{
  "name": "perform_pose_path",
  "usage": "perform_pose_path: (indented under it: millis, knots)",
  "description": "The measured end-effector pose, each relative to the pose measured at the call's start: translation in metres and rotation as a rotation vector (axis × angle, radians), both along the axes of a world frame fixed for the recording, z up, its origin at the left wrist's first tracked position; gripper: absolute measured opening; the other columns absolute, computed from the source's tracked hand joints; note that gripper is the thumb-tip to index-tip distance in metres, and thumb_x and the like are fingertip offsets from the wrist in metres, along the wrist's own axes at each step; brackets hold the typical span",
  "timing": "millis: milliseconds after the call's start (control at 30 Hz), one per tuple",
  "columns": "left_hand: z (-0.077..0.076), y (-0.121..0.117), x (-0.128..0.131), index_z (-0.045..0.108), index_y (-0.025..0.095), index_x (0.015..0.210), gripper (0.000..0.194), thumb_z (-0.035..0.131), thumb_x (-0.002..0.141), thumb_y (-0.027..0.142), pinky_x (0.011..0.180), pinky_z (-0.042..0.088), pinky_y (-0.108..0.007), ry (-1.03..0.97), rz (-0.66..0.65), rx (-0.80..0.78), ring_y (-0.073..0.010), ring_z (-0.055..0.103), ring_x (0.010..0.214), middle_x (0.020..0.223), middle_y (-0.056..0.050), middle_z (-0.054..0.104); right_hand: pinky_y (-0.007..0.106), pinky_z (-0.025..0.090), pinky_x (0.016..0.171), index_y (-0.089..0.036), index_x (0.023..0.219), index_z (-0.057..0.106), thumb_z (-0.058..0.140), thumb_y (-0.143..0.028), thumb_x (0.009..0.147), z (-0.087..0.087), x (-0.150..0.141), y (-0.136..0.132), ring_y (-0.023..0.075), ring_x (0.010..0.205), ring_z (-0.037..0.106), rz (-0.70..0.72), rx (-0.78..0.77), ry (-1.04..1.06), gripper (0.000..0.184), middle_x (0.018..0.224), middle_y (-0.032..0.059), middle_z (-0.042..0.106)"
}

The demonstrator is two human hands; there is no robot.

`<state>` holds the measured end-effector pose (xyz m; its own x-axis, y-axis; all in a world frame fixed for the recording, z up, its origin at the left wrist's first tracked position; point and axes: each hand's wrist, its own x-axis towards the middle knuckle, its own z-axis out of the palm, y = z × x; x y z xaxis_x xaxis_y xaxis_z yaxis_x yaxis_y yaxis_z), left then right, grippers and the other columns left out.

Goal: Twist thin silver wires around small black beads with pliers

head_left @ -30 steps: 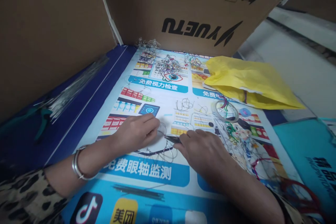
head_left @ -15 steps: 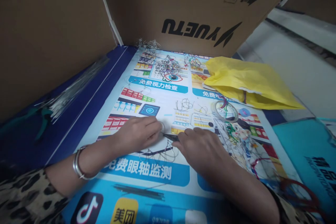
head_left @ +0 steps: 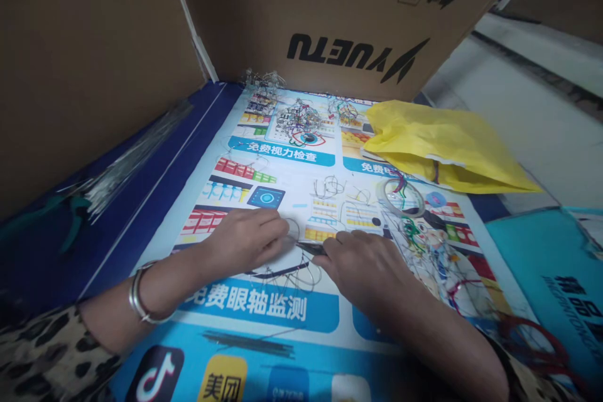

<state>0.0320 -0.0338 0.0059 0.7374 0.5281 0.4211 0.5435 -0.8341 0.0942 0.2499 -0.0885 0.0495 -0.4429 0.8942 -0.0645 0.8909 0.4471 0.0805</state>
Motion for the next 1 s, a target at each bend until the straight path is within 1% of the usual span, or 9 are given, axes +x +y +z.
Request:
perform_pose_path:
  millis: [100, 233, 500, 667, 867, 1000]
  knots:
    - [-0.0010, -0.0003, 0.0011, 0.050, 0.019, 0.070, 0.019, 0.045, 0.087, 0.023, 0.050, 0.034, -0.026, -0.014, 0.026, -0.007, -0.0113, 0.049, 0.059, 0.066, 0.002, 0.054, 0.028, 0.020, 0.053, -0.018, 0.072, 0.059, 0.057, -0.034, 0.085, 0.0054, 0.0000, 0.0000, 0.0173, 0.061, 0.057, -0.006, -0.013, 0.011, 0.021, 0.067, 0.0021, 0.061]
    - [-0.0009, -0.0011, 0.0023, 0.049, 0.019, 0.070, 0.018, 0.045, 0.087, 0.022, 0.050, 0.032, -0.027, -0.013, 0.023, 0.007, -0.0116, 0.047, 0.058, 0.065, 0.002, 0.053, 0.027, 0.019, 0.053, -0.018, 0.071, 0.059, 0.056, -0.035, 0.085, 0.0103, -0.0009, 0.0002, 0.0169, 0.060, 0.056, -0.015, -0.024, 0.016, 0.022, 0.066, 0.0020, 0.060]
    - [0.0009, -0.0021, 0.0019, 0.048, 0.019, 0.069, 0.019, 0.044, 0.087, 0.022, 0.049, 0.031, -0.027, -0.014, 0.023, 0.012, -0.0120, 0.047, 0.058, 0.064, 0.002, 0.052, 0.028, 0.018, 0.054, -0.019, 0.071, 0.059, 0.055, -0.035, 0.086, 0.0044, -0.0003, -0.0001, 0.0191, 0.062, 0.057, -0.006, -0.004, 0.002, 0.022, 0.067, 0.0023, 0.061]
    - [0.0006, -0.0014, 0.0025, 0.048, 0.019, 0.070, 0.019, 0.044, 0.088, 0.022, 0.050, 0.031, -0.028, -0.012, 0.015, 0.019, -0.0123, 0.049, 0.059, 0.065, 0.002, 0.053, 0.029, 0.017, 0.054, -0.019, 0.071, 0.059, 0.056, -0.035, 0.085, 0.0055, 0.0001, 0.0000, 0.0195, 0.062, 0.057, -0.010, -0.008, 0.006, 0.021, 0.067, 0.0021, 0.060]
    - [-0.0002, -0.0021, 0.0026, 0.049, 0.019, 0.071, 0.018, 0.044, 0.088, 0.024, 0.050, 0.031, -0.028, -0.012, 0.035, 0.034, -0.0123, 0.049, 0.057, 0.065, 0.002, 0.054, 0.030, 0.017, 0.055, -0.020, 0.071, 0.059, 0.057, -0.033, 0.085, 0.0064, -0.0004, -0.0017, 0.0199, 0.064, 0.057, -0.015, -0.028, 0.015, 0.019, 0.068, 0.0019, 0.061]
    - [0.0007, -0.0023, 0.0036, 0.049, 0.019, 0.071, 0.018, 0.043, 0.088, 0.023, 0.050, 0.031, -0.028, -0.014, 0.029, 0.029, -0.0125, 0.050, 0.058, 0.065, 0.002, 0.055, 0.030, 0.017, 0.055, -0.020, 0.071, 0.057, 0.057, -0.032, 0.085, 0.0047, 0.0008, -0.0029, 0.0181, 0.063, 0.055, 0.006, -0.020, 0.023, 0.018, 0.067, 0.0009, 0.060]
